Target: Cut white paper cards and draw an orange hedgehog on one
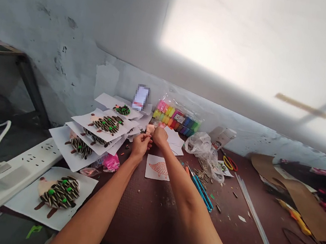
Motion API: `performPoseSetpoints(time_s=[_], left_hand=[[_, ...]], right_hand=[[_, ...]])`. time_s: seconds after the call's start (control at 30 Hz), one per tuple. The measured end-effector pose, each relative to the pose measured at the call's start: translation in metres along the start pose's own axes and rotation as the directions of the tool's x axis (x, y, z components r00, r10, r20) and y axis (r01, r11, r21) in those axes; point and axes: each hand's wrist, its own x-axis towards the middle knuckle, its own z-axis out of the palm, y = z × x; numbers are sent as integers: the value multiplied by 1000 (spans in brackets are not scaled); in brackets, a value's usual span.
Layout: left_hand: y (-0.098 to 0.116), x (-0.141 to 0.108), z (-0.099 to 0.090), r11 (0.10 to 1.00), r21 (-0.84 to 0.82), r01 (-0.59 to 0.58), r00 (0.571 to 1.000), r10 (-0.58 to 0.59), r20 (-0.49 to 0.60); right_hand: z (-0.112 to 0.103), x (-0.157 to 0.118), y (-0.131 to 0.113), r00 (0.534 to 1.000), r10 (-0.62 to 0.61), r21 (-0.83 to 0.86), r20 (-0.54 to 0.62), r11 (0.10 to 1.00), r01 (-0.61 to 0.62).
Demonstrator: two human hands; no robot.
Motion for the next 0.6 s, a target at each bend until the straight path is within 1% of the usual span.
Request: performPoseSetpoints(time_s=[0.1,0.13,0.2,0.27,0.3,0.33,0.37,0.4,0.43,0.5,0.53,0.57,0.6], left_hand=[[0,0,0,1000,4,-3,1000,3,-5],[-1,0,0,1000,4,-13,1000,13,-6],[-2,2,-2,999,2,-39,999,39,4],[-2,3,-3,998,-5,-64,997,64,32],[-1,3,-4,998,-14,-64,997,64,34],[1,3,-4,998,-39,-57,998,58,23],[3,2,-4,997,-71,-42,999,44,25],[5,0,-4,994,-105,-12,998,19,66],[8,-2,-4,990,-141,28,988,-7,152],[13,-7,-5,979,-172,108,942,-46,333],[15,-9,-5,978,-155,138,921,-69,384],[16,-12,-6,980,-124,156,898,-89,431],[17,-14,-7,982,-77,172,867,-113,486]], right_hand=[[-1,-1,3,1000,-4,33,-30,999,5],[-3,-1,7,998,-15,66,-57,998,19],[-9,-3,15,987,-45,194,-151,978,74],[-15,-6,27,965,-77,345,-250,924,163],[-18,-10,34,956,-87,420,-281,884,204],[-21,-15,41,955,-98,498,-279,836,231],[-23,-21,47,960,-125,580,-250,774,252],[-24,-29,54,965,-163,662,-205,703,260],[-25,-37,60,963,-211,716,-166,645,265],[-26,-56,71,949,-296,770,-110,579,269],[-26,-65,75,943,-320,791,-96,551,267],[-26,-73,78,944,-313,808,-105,526,265],[-25,-81,81,949,-290,823,-124,505,261]])
